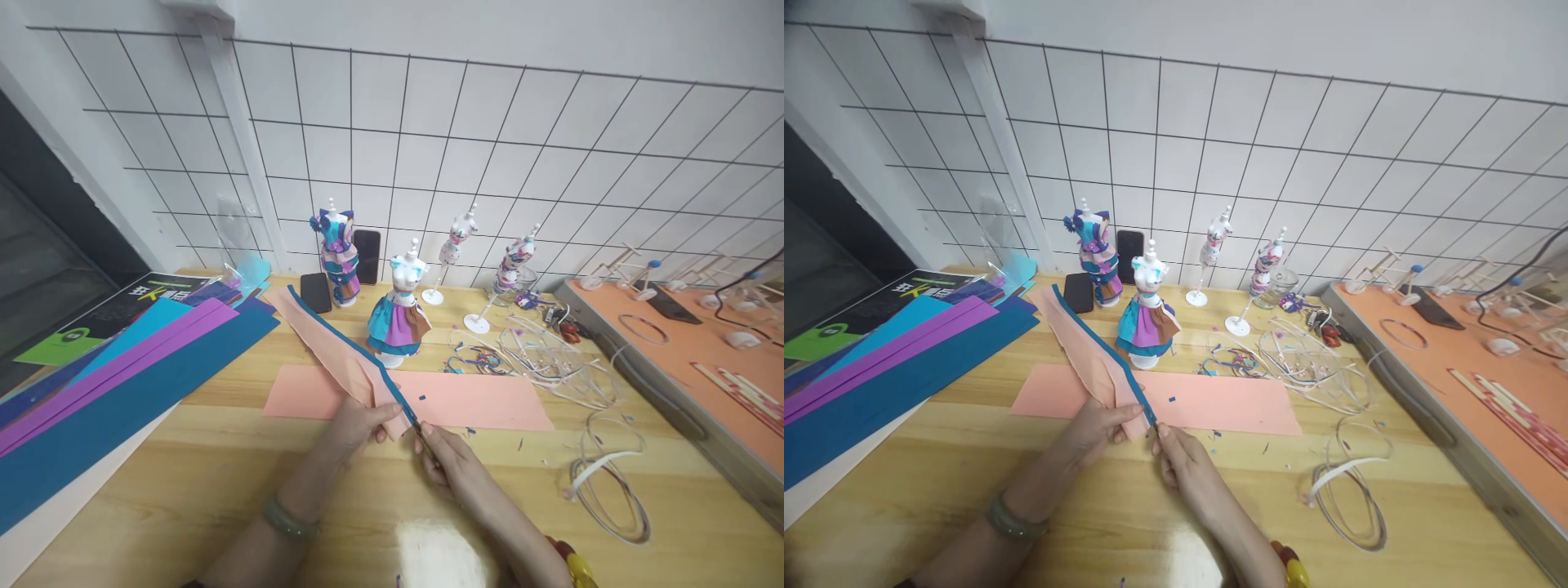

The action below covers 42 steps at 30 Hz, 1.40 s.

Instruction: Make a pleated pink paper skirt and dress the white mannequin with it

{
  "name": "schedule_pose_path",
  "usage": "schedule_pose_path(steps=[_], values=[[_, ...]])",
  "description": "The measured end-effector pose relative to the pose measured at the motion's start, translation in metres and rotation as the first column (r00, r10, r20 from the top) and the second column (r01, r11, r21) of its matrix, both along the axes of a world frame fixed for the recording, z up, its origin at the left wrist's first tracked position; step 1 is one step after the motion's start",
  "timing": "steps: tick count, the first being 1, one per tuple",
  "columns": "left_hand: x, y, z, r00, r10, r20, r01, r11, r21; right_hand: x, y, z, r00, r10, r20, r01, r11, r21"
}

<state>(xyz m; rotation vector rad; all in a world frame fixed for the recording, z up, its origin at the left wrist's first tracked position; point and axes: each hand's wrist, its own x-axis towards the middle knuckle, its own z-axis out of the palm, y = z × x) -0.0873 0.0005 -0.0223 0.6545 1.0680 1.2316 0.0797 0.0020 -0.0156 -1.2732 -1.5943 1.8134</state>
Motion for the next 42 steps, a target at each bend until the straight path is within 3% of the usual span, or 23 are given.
schedule_pose_path(steps=[8,15,30,42], values=[[0.001,-0.003,-0.001,0.999,-0.030,-0.036,0.029,0.999,-0.022,0.000,-0.001,0.000,1.000,0.000,-0.030,0.000,1.000,-0.011],[0.007,-0.006,-0.008,0.982,-0.145,-0.121,0.149,0.989,0.017,0.000,-0.001,-0.002,1.000,-0.011,-0.029,0.013,0.998,0.060],[0.017,-0.009,-0.002,0.988,-0.113,-0.105,0.116,0.993,0.021,-0.001,0.000,0.002,1.000,0.007,-0.030,-0.005,0.997,0.079],[0.016,-0.009,-0.004,0.988,-0.130,-0.086,0.131,0.991,0.014,0.000,0.001,-0.002,0.999,0.012,-0.039,-0.005,0.985,0.172]])
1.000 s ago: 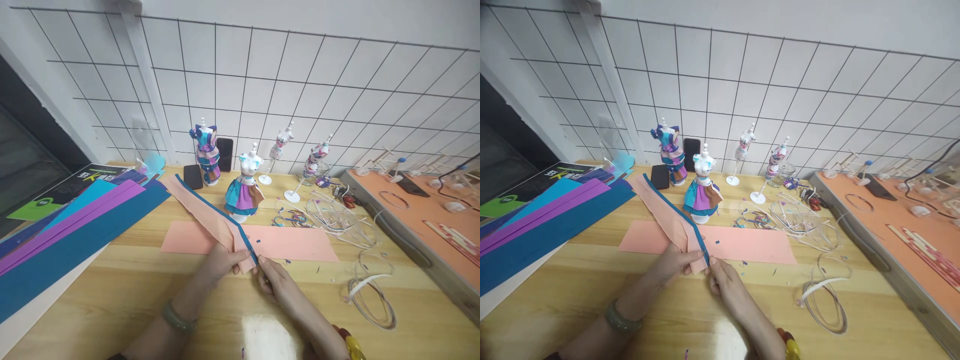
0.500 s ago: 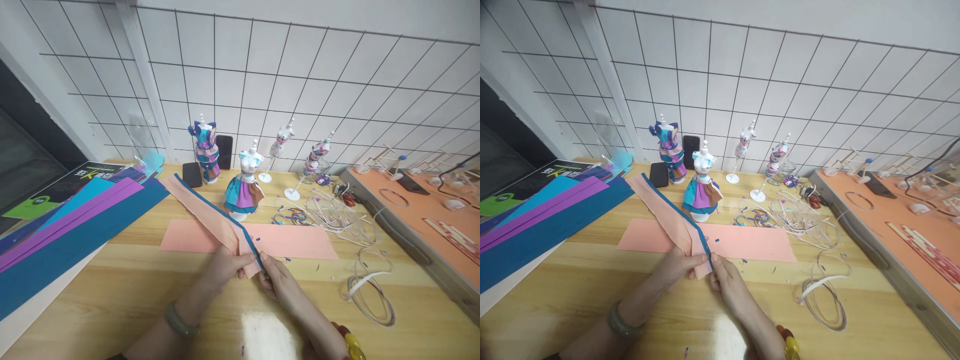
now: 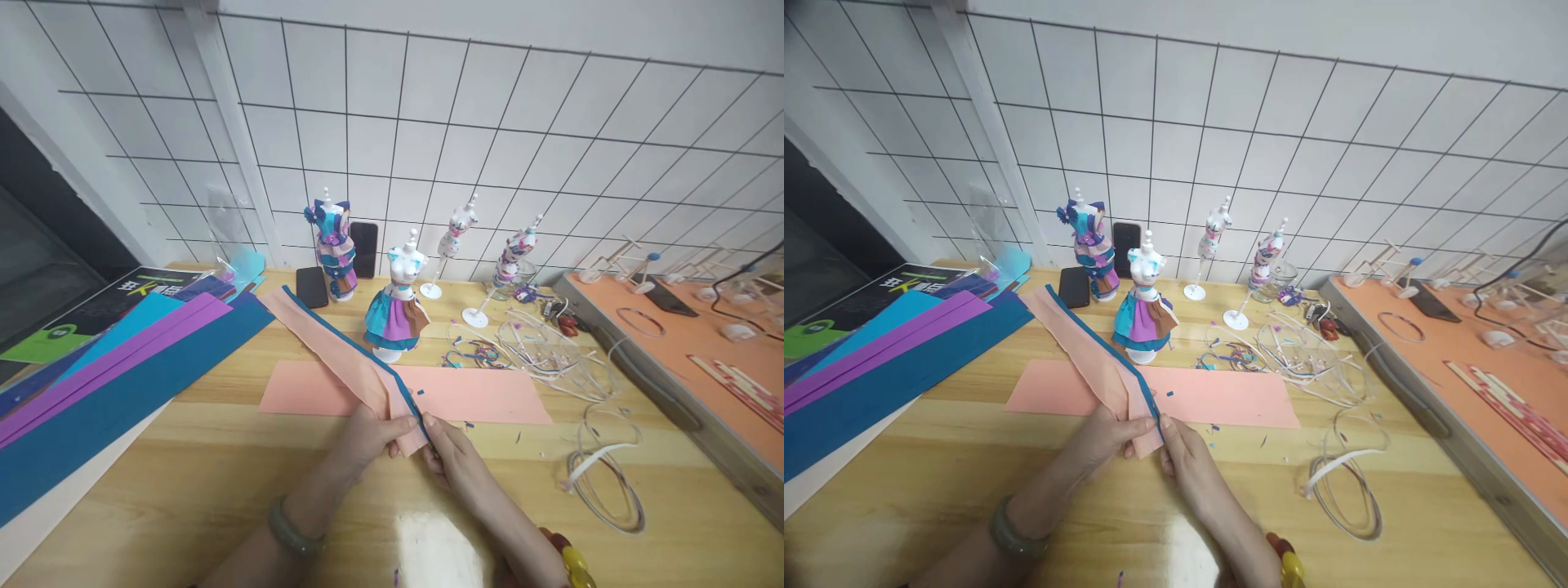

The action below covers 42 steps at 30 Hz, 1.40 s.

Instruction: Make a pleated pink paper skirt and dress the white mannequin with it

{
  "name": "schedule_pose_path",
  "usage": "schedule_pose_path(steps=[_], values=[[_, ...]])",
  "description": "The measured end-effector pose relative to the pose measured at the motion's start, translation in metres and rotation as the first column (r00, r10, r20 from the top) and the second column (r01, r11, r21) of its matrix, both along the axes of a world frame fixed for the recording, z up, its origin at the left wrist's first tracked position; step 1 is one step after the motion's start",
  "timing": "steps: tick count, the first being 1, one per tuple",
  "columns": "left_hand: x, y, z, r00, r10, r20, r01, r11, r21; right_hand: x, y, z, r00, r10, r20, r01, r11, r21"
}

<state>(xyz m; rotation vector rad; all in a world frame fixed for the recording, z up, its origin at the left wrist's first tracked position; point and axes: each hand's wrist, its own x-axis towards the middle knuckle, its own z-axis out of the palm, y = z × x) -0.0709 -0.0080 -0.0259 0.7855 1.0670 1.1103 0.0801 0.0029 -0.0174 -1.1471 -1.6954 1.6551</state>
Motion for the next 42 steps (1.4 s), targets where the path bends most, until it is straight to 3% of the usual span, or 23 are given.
schedule_pose_path(steps=[12,25,42], values=[[0.001,0.001,0.004,0.993,0.093,0.077,-0.089,0.995,-0.054,-0.001,-0.002,0.000,1.000,-0.006,0.014,0.006,0.999,0.045],[0.006,-0.002,0.003,0.995,0.090,0.033,-0.087,0.992,-0.087,-0.003,-0.003,0.012,0.998,0.039,-0.044,-0.041,0.998,-0.039],[0.006,-0.002,0.003,0.995,0.077,0.067,-0.070,0.992,-0.104,-0.005,-0.003,0.017,0.995,0.039,-0.088,-0.038,0.999,0.017]])
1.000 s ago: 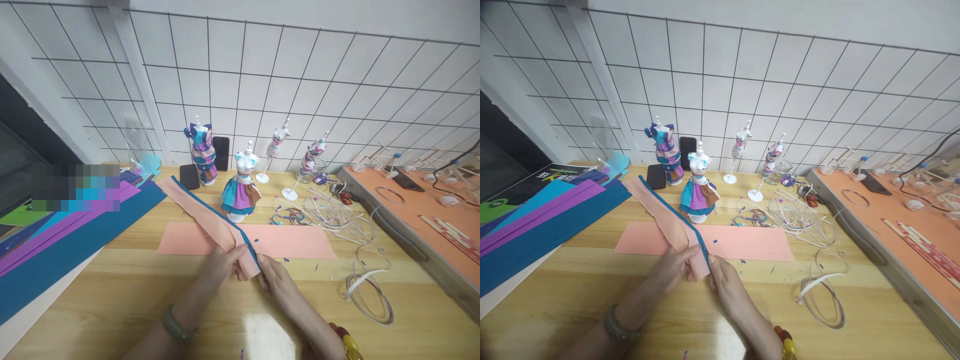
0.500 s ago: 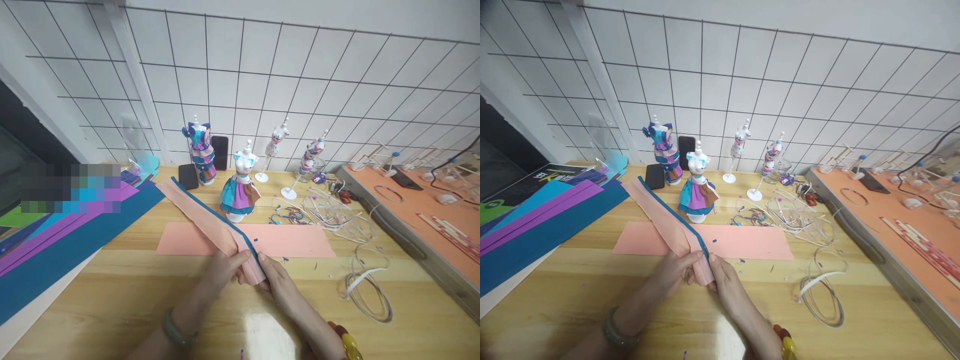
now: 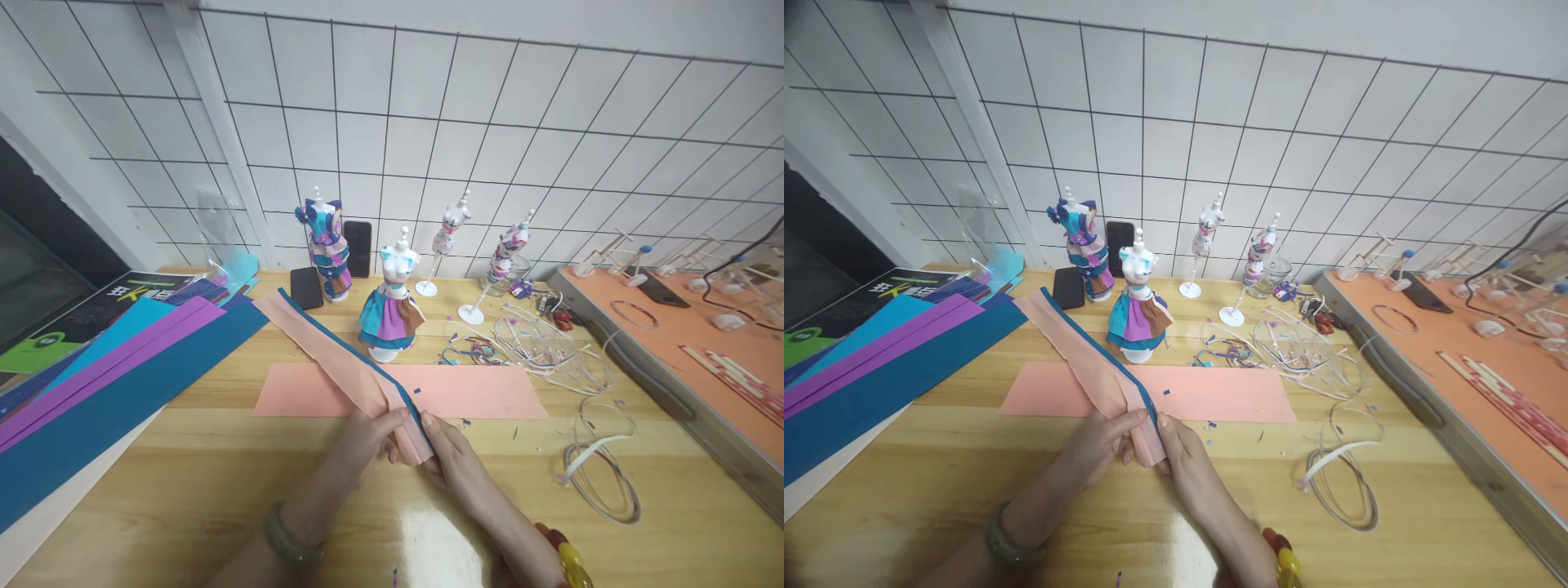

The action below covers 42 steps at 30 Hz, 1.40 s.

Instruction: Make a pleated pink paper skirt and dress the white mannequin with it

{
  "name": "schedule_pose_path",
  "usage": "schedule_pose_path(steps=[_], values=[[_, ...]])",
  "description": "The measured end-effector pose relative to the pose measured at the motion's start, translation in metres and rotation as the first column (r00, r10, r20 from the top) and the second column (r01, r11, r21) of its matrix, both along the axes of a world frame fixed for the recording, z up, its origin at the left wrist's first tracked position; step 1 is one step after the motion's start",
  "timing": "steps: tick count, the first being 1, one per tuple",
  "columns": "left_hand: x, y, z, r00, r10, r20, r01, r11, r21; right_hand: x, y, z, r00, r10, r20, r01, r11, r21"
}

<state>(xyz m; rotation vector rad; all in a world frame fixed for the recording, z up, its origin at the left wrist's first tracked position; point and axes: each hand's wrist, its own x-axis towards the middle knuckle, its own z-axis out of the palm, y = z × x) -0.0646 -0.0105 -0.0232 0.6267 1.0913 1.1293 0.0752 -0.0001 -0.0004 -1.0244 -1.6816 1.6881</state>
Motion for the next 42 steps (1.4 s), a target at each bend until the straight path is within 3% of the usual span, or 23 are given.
schedule_pose_path(steps=[13,22,42], values=[[-0.009,0.002,0.002,0.997,-0.071,-0.018,0.071,0.997,0.009,0.001,0.002,-0.005,1.000,0.007,-0.004,-0.007,1.000,-0.007],[-0.017,0.005,0.008,0.997,0.060,0.055,-0.060,0.998,-0.011,0.002,0.001,-0.017,0.997,-0.059,0.055,0.060,0.998,-0.007],[-0.007,0.002,-0.007,0.997,0.045,-0.066,-0.040,0.997,0.062,-0.001,0.000,0.000,0.988,-0.019,-0.155,-0.004,0.989,-0.149]])
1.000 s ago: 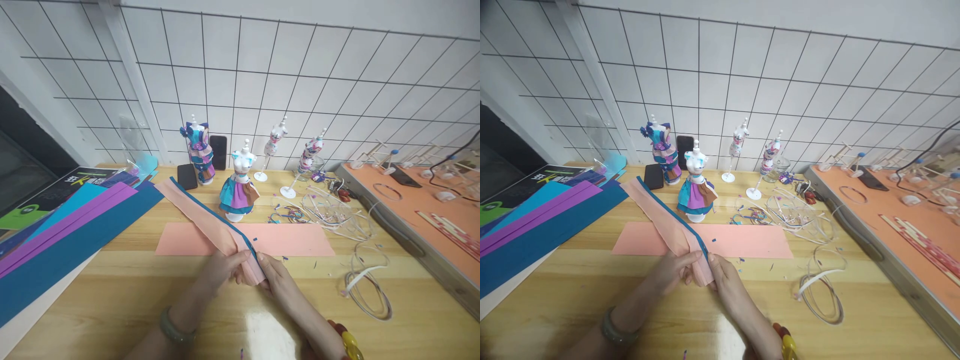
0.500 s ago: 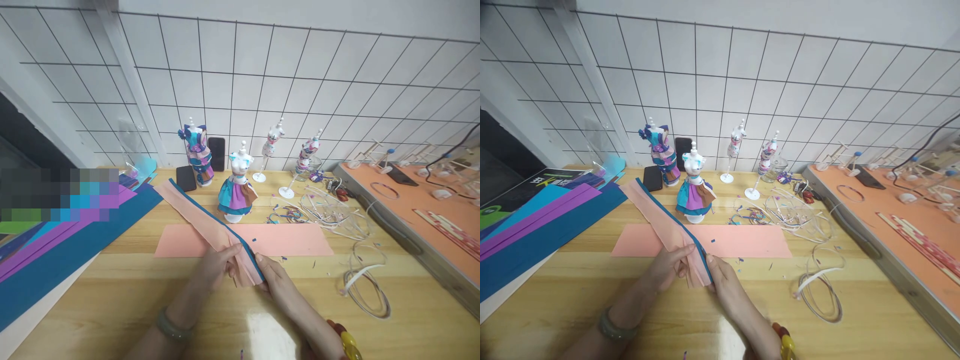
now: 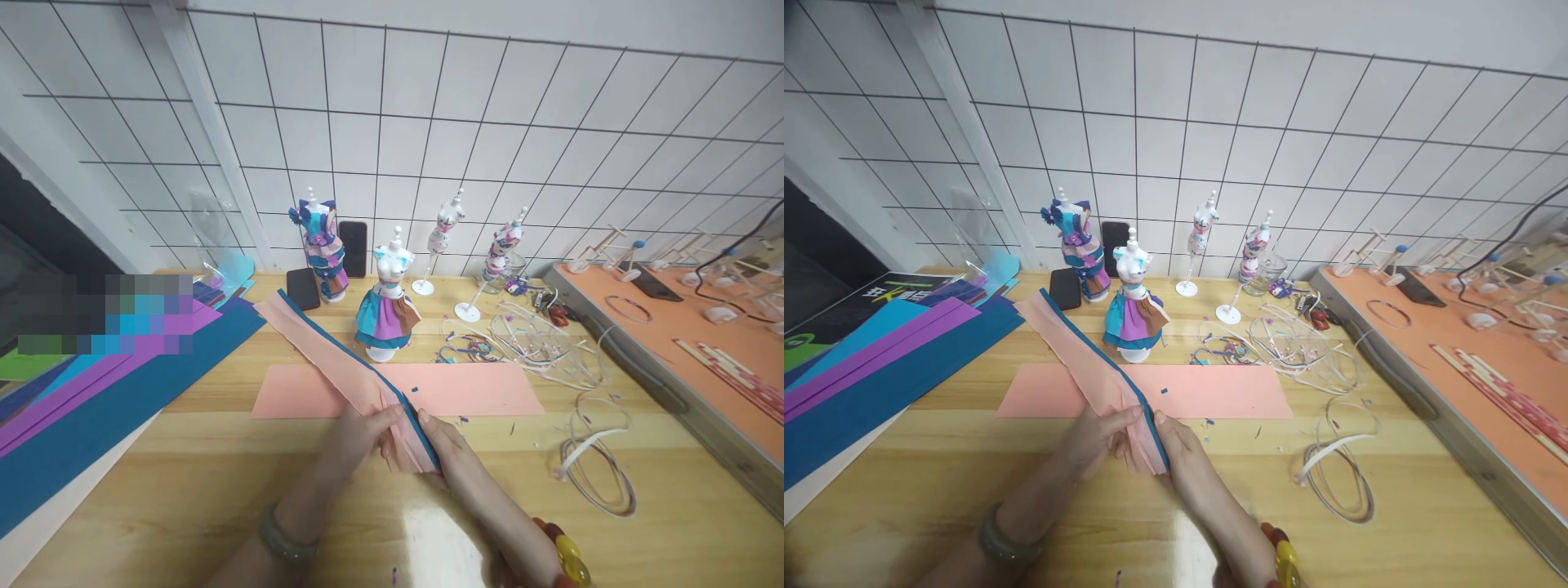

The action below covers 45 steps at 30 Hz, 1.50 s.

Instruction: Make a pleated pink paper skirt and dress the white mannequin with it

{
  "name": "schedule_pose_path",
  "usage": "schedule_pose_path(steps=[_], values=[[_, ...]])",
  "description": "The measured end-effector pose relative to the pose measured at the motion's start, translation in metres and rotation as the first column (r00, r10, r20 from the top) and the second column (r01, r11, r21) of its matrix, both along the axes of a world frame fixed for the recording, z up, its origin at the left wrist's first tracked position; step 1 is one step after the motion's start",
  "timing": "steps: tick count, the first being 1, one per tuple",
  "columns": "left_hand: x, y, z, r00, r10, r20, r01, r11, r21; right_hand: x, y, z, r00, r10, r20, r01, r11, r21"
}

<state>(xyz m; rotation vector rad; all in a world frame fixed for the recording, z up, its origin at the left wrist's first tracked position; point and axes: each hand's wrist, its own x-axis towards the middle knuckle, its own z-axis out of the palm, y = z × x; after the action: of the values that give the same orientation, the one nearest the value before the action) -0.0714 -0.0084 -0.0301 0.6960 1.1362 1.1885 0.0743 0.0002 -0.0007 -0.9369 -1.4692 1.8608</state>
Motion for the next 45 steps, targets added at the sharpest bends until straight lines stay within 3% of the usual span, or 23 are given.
schedule_pose_path(steps=[5,15,23,45], values=[[0.001,-0.001,-0.005,0.998,0.011,-0.064,-0.009,0.999,0.043,0.001,0.001,-0.002,1.000,-0.016,-0.005,0.016,1.000,-0.007],[0.006,-0.002,0.008,0.991,0.043,-0.124,-0.038,0.998,0.045,-0.002,0.000,-0.004,0.999,-0.051,-0.007,0.051,0.999,0.018],[0.005,-0.002,-0.001,0.987,0.030,-0.158,-0.022,0.998,0.051,-0.001,0.000,-0.002,0.999,-0.037,0.016,0.037,0.999,0.030],[0.006,-0.001,0.001,0.997,0.034,-0.071,-0.031,0.999,0.040,0.001,0.003,-0.013,0.999,-0.023,0.022,0.021,0.996,0.091]])
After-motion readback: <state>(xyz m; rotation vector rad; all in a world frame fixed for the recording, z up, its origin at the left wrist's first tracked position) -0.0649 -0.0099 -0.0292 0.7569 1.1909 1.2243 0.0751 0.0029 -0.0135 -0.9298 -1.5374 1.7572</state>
